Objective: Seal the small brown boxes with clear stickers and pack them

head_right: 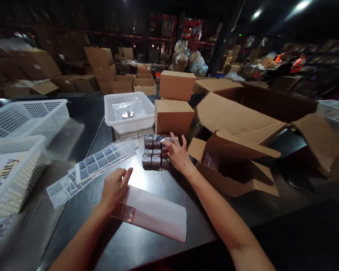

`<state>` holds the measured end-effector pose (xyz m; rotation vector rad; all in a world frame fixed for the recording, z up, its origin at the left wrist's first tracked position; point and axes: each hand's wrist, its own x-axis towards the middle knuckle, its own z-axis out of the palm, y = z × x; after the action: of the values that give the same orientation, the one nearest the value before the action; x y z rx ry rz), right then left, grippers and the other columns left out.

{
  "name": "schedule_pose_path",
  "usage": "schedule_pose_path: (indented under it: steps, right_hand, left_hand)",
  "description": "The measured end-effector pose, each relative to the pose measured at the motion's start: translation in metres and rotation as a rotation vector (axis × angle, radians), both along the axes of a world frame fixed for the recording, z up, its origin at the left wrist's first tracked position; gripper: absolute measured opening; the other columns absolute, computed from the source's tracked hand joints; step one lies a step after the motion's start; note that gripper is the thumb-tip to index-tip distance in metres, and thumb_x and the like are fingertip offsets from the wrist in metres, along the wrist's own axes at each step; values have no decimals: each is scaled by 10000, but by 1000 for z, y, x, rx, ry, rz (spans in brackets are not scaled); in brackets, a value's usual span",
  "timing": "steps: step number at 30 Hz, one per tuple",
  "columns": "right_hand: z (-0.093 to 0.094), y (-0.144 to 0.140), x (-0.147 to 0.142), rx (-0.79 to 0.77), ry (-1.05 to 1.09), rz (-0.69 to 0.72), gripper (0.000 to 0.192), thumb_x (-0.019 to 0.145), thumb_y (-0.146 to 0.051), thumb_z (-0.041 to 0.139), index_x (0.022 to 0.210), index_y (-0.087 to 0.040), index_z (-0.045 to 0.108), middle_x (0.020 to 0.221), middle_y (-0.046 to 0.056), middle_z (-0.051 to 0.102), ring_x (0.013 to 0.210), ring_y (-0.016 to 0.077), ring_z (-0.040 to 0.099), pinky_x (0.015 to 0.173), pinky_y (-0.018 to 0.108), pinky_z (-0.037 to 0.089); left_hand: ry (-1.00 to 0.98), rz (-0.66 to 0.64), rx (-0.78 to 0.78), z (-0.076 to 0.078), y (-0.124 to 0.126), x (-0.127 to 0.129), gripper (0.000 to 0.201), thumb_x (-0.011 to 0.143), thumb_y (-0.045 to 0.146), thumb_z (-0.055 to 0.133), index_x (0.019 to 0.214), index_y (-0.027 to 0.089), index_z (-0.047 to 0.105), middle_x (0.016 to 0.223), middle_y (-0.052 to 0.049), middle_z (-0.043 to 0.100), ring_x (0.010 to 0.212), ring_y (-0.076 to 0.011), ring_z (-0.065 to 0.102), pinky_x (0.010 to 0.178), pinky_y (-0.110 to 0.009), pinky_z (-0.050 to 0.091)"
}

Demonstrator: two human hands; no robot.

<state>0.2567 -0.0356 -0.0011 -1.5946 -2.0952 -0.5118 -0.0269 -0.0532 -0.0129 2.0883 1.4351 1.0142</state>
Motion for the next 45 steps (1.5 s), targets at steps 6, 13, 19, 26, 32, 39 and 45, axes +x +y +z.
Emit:
schedule_pose_path:
  steps: [6,13,19,26,32,39,45]
  right_hand:
    - [3,-29,-29,331,149,62,352,854,-184,569,1148,-225,380,1040,72,683,1152,288,632,1096,576,308]
    - [23,-81,-86,237,227,459,264,872,-94,601,1039,-260,482,1099,31,634,1215,225,566,1107,492,341]
    - [46,-96,-57,80,950,568,285,853,-270,744,1047,-272,535,1259,82,586,1273,268,526,1080,508,444]
    - [49,-101,-57,-506,1419,428,164,891,-247,707,985,-233,574,911,5,660,829,131,650,761,267,542]
    - [43,-99,-64,-647,1561,283,483,804,-269,782,1091,-259,395,774,-61,643,855,122,662,812,258,551]
    - [40,-100,-73,-678,1595,233,529,786,-303,806,1080,-257,369,802,-59,661,822,107,659,787,226,557]
    - [40,-99,-73,-679,1590,229,538,781,-310,816,1081,-251,374,809,-51,669,809,102,657,787,214,548]
  left_hand:
    - [-230,-100,-328,11,-9,4,386,844,541,591,942,177,679,801,-12,669,480,-85,434,553,-268,353]
    - [-463,-245,-539,11,-19,10,635,655,382,819,1220,177,613,1020,-41,682,427,-6,331,400,-190,222]
    - [-443,-217,-449,10,-27,12,535,669,273,829,1172,249,648,1092,-10,655,413,28,322,367,-144,195]
    - [-418,-257,-376,8,-35,14,422,703,224,792,1110,272,692,960,22,697,400,15,376,374,-121,266]
    - [-409,-251,-344,4,-38,14,446,697,181,786,1113,313,695,957,44,716,394,14,396,367,-107,282]
    - [-415,-208,-273,9,-40,18,455,680,104,750,1081,314,705,907,68,715,384,24,379,364,-92,281]
    - [-388,-230,-218,7,-40,16,503,696,76,737,1109,358,688,943,88,714,419,32,368,391,-77,287]
